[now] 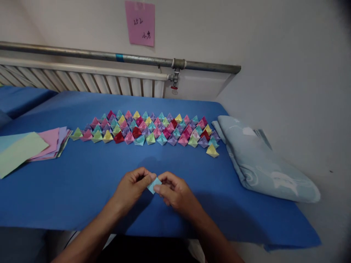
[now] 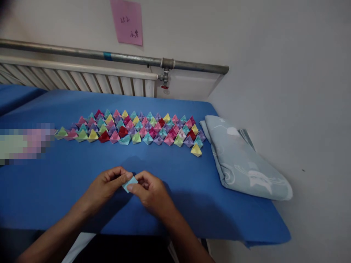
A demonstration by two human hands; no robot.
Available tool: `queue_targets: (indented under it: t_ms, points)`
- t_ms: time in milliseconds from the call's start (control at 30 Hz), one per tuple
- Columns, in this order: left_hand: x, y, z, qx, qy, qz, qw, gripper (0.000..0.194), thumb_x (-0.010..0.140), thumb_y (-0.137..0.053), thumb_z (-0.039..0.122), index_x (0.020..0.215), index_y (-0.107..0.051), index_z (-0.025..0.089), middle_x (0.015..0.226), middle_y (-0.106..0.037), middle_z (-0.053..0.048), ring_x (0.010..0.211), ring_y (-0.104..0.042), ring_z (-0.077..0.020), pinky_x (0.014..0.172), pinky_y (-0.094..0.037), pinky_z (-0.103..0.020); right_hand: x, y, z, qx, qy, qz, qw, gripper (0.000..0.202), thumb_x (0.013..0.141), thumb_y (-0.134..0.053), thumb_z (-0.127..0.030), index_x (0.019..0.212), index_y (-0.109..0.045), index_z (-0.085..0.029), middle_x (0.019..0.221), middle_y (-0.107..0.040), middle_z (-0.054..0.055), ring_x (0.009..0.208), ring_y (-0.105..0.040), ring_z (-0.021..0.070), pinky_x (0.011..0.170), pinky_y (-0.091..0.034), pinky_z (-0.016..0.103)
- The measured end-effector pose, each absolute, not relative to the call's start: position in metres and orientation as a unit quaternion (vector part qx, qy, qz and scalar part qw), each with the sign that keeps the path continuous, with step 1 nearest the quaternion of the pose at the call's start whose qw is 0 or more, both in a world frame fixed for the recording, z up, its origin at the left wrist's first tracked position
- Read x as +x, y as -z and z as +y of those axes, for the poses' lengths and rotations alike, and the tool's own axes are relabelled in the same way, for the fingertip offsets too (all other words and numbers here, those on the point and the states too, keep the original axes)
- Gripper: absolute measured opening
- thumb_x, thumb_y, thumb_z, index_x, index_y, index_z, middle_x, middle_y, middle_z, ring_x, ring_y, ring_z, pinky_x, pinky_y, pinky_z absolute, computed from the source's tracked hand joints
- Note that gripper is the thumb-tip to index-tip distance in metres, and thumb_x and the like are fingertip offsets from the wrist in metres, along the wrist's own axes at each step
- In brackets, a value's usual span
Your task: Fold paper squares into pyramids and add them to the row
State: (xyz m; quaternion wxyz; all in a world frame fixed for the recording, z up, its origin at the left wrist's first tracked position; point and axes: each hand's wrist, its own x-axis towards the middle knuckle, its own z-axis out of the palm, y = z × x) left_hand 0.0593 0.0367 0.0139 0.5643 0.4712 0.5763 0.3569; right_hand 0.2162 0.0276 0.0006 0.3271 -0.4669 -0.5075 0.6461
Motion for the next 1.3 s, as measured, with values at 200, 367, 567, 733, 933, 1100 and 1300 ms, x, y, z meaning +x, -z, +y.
queue_targets:
  t_ms: [200, 367, 567, 733, 933, 1100, 1300]
  points:
    - [0.057, -0.014, 0.035, 0.491, -0.306, 0.563, 0.59, 0.034, 0.068, -0.067, 0.049, 0.057, -0.058, 0.018, 0.054, -0.046, 0.004, 0.054, -0.037, -0.0104, 0.053, -0.03, -0.023, 0.219, 0.006, 0.029, -0.476, -0.666, -0.496, 0.289, 0.013, 0.076, -0.057, -0.024, 0.064, -0.053, -0.02, 0.05, -0.049, -0.008, 0.043, -0.039, 0.0063, 0.044, -0.028, 0.019]
    - [0.051, -0.013, 0.036, 0.493, -0.301, 0.531, 0.62, 0.027, 0.071, -0.066, 0.045, 0.068, -0.069, 0.018, 0.063, -0.06, 0.0, 0.061, -0.048, -0.0129, 0.062, -0.038, -0.025, 0.216, 0.01, 0.03, -0.487, -0.684, -0.46, 0.289, 0.014, 0.076, -0.056, -0.023, 0.064, -0.051, -0.019, 0.051, -0.049, -0.008, 0.041, -0.039, 0.0054, 0.042, -0.027, 0.019]
    - [0.043, 0.002, 0.04, 0.466, -0.312, 0.539, 0.628, 0.021, 0.066, -0.07, 0.037, 0.075, -0.07, 0.018, 0.064, -0.062, 0.0, 0.059, -0.051, -0.0125, 0.058, -0.039, -0.025, 0.211, 0.011, 0.032, -0.505, -0.626, -0.491, 0.336, 0.014, 0.074, -0.057, -0.017, 0.088, -0.053, -0.022, 0.054, -0.049, -0.01, 0.048, -0.044, 0.008, 0.047, -0.033, 0.019]
    - [0.045, 0.013, 0.045, 0.545, -0.268, 0.593, 0.529, 0.018, 0.07, -0.065, 0.029, 0.085, -0.068, 0.018, 0.058, -0.059, 0.002, 0.053, -0.05, -0.0138, 0.054, -0.035, -0.025, 0.212, 0.016, 0.033, -0.51, -0.469, -0.661, 0.289, 0.01, 0.082, -0.05, -0.014, 0.079, -0.057, -0.021, 0.058, -0.047, -0.007, 0.054, -0.043, 0.0092, 0.054, -0.033, 0.021]
    - [0.05, 0.015, 0.046, 0.667, -0.208, 0.609, 0.375, 0.011, 0.076, -0.06, 0.017, 0.076, -0.069, 0.022, 0.065, -0.063, -0.002, 0.061, -0.056, -0.0177, 0.06, -0.034, -0.027, 0.208, 0.022, 0.033, -0.498, -0.317, -0.774, 0.228, 0.015, 0.083, -0.048, -0.007, 0.079, -0.058, -0.018, 0.069, -0.057, -0.001, 0.065, -0.053, 0.0129, 0.064, -0.038, 0.025]
    - [0.05, 0.018, 0.039, 0.731, -0.158, 0.612, 0.257, 0.013, 0.085, -0.057, 0.022, 0.09, -0.068, 0.018, 0.09, -0.061, -0.007, 0.071, -0.058, -0.0192, 0.065, -0.041, -0.029, 0.208, 0.021, 0.031, -0.509, -0.227, -0.811, 0.176, 0.013, 0.087, -0.052, -0.012, 0.081, -0.062, -0.018, 0.075, -0.061, 0.002, 0.069, -0.056, 0.0152, 0.066, -0.04, 0.026]
    - [0.038, 0.038, 0.032, 0.858, -0.199, 0.462, 0.101, 0.017, 0.094, -0.048, 0.016, 0.087, -0.063, 0.017, 0.081, -0.063, -0.004, 0.077, -0.058, -0.0191, 0.07, -0.047, -0.03, 0.213, 0.022, 0.031, -0.492, -0.186, -0.84, 0.135, 0.011, 0.09, -0.056, -0.014, 0.084, -0.065, -0.018, 0.086, -0.063, 0.004, 0.077, -0.058, 0.0151, 0.069, -0.042, 0.024]
